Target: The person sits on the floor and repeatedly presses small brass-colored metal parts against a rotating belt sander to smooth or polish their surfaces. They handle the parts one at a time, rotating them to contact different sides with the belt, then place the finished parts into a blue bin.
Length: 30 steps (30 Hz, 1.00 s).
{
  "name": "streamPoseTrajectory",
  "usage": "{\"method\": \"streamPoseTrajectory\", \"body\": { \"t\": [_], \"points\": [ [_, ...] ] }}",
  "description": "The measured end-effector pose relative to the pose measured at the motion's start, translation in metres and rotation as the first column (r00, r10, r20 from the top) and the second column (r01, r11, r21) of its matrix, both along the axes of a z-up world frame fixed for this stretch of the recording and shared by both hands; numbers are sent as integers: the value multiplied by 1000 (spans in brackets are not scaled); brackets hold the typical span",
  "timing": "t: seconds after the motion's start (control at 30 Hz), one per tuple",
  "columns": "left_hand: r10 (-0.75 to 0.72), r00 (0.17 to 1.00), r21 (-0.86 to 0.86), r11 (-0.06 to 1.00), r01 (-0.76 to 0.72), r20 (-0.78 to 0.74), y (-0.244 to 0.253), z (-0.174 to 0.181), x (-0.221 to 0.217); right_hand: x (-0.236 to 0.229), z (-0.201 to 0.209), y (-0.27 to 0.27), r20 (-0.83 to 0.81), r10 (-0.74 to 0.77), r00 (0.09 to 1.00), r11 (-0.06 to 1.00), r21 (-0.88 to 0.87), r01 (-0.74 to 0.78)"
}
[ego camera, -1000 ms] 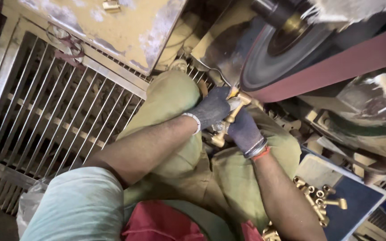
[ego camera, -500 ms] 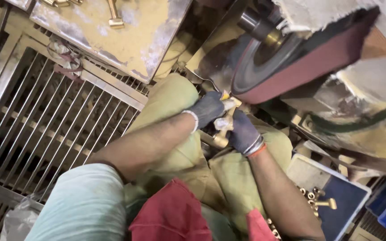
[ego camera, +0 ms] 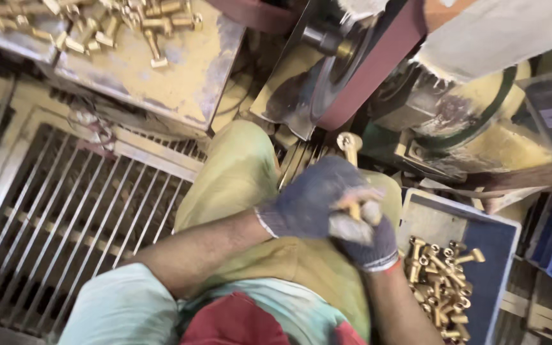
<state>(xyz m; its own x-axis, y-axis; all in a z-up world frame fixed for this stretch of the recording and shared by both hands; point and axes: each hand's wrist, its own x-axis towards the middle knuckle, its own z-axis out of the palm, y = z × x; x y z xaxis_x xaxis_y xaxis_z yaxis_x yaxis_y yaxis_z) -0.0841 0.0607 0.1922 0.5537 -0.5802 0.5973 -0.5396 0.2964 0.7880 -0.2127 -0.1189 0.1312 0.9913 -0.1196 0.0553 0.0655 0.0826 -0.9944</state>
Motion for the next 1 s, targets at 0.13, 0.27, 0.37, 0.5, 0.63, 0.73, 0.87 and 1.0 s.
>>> {"method": "streamPoseTrajectory", "body": {
  "t": [0.13, 0.27, 0.37, 0.5, 0.63, 0.73, 0.87, 1.0],
  "points": [
    [85, 817, 125, 992, -17, -570, 7, -14, 9, 7, 17, 32, -322, 50, 945, 910, 405, 90],
    [115, 858, 305, 951, 51, -500, 9, -24, 19, 24, 30, 43, -137, -79, 987, 910, -415, 15],
    [10, 774, 255, 947, 196, -633, 5, -29, 21, 37, 25, 34, -158, -82, 984, 804, -594, -29],
    [-103, 637, 120, 947, 297, -764, -12, -48, 40, 70, -12, 3, -188, 6, 982, 661, -736, -144],
    [156, 749, 400, 903, 156, -644, -32, -92, 73, 109, -65, -5, -279, 47, 959, 756, -618, -217],
    [364, 580, 545, 822, 168, -729, -44, -133, 84, 124, -95, -10, -311, 202, 929, 851, -413, -323],
    [325, 369, 427, 873, 236, -870, -55, -173, 92, 133, -117, -12, -414, 228, 881, 895, -266, -357],
    [428, 345, 487, 867, 103, -835, -58, -201, 86, 132, -136, -10, -454, 207, 867, 887, -286, -362]
  ]
}}
